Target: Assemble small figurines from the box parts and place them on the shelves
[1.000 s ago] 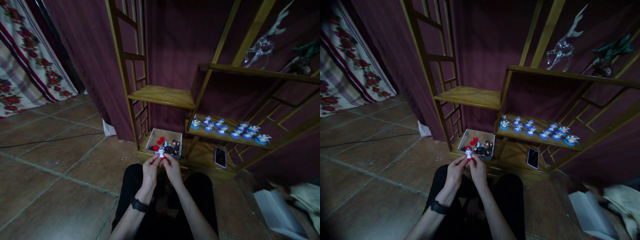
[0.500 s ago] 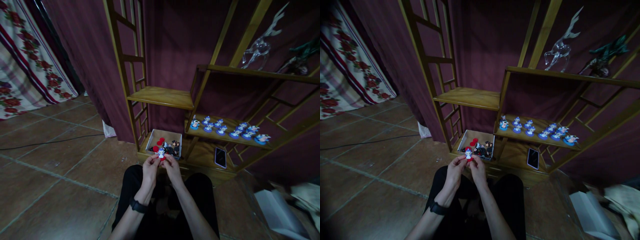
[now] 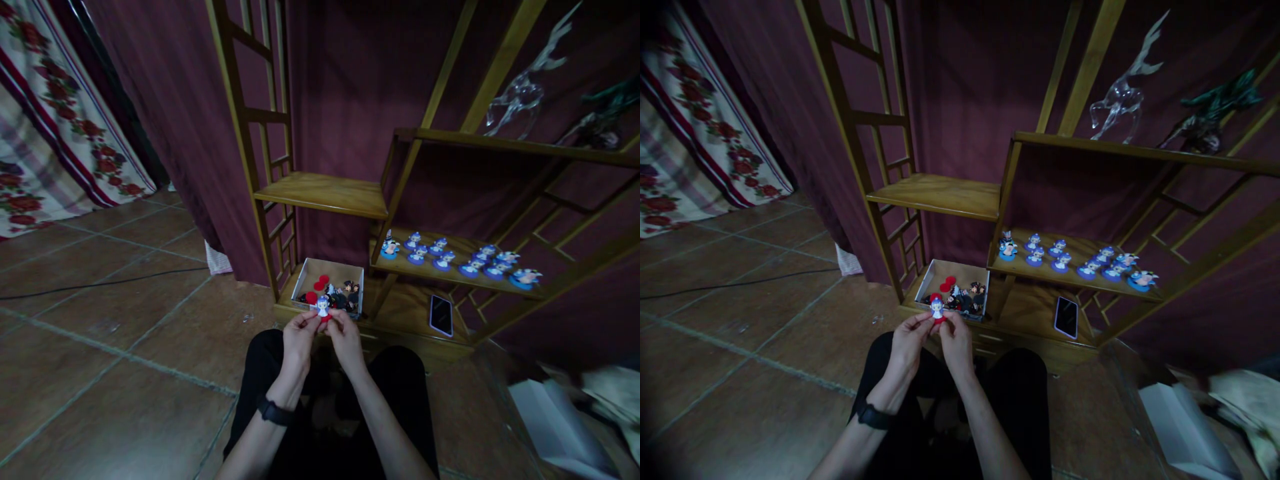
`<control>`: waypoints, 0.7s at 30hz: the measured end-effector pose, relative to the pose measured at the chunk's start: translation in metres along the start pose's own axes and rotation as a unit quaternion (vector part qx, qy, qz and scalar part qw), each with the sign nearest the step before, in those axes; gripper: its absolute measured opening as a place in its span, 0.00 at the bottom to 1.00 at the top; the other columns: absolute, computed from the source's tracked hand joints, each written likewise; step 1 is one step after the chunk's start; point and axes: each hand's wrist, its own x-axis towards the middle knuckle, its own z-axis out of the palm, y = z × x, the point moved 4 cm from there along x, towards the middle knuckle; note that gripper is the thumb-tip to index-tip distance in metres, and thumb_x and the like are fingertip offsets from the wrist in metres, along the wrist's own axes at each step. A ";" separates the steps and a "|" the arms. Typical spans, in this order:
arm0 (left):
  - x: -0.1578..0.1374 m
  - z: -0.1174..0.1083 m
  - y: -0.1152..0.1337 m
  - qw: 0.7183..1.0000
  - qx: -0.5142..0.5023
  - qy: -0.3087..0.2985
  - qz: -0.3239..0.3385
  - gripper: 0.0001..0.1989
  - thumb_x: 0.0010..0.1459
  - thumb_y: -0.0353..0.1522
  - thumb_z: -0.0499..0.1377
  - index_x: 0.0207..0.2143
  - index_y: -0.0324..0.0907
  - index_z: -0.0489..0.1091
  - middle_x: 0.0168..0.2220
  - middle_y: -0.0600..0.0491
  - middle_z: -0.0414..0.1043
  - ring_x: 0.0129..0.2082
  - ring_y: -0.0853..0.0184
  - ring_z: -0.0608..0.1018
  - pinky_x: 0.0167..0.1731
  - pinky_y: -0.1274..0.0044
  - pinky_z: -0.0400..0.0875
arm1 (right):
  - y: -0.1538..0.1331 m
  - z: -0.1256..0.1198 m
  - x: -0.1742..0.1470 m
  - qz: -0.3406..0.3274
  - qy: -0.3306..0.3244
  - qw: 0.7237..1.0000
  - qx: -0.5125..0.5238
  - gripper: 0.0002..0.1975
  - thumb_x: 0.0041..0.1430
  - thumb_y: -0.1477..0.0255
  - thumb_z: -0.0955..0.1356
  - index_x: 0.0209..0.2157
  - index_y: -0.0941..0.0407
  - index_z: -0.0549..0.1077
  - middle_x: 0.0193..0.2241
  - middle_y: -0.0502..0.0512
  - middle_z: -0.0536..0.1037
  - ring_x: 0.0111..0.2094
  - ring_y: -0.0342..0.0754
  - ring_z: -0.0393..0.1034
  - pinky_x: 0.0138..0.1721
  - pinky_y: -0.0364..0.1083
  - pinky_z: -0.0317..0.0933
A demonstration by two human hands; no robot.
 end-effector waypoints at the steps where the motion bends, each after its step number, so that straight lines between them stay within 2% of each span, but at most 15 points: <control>1: 0.000 0.000 0.000 1.000 -0.009 -0.003 -0.005 0.12 0.39 0.24 0.65 0.30 0.34 0.71 0.26 0.50 0.76 0.25 0.70 0.77 0.32 0.78 0.71 | 0.000 0.000 0.001 0.000 -0.001 1.000 0.001 0.12 0.50 0.70 0.63 0.38 0.50 0.72 0.37 0.49 0.77 0.39 0.48 0.71 0.40 0.49 0.66; 10: 0.000 -0.006 0.000 0.995 -0.041 -0.004 -0.086 0.06 0.45 0.22 0.61 0.30 0.35 0.70 0.26 0.48 0.75 0.26 0.69 0.78 0.32 0.77 0.74 | 0.001 -0.006 0.004 0.009 0.005 1.000 0.005 0.11 0.49 0.71 0.64 0.35 0.52 0.74 0.36 0.50 0.78 0.39 0.49 0.71 0.42 0.49 0.65; 21: -0.003 -0.005 0.006 0.999 -0.014 0.014 -0.046 0.07 0.43 0.24 0.64 0.28 0.35 0.71 0.25 0.49 0.75 0.25 0.68 0.78 0.31 0.77 0.74 | 0.002 -0.003 0.003 0.016 -0.004 0.999 0.033 0.11 0.50 0.70 0.63 0.36 0.53 0.72 0.37 0.50 0.77 0.40 0.48 0.71 0.43 0.50 0.65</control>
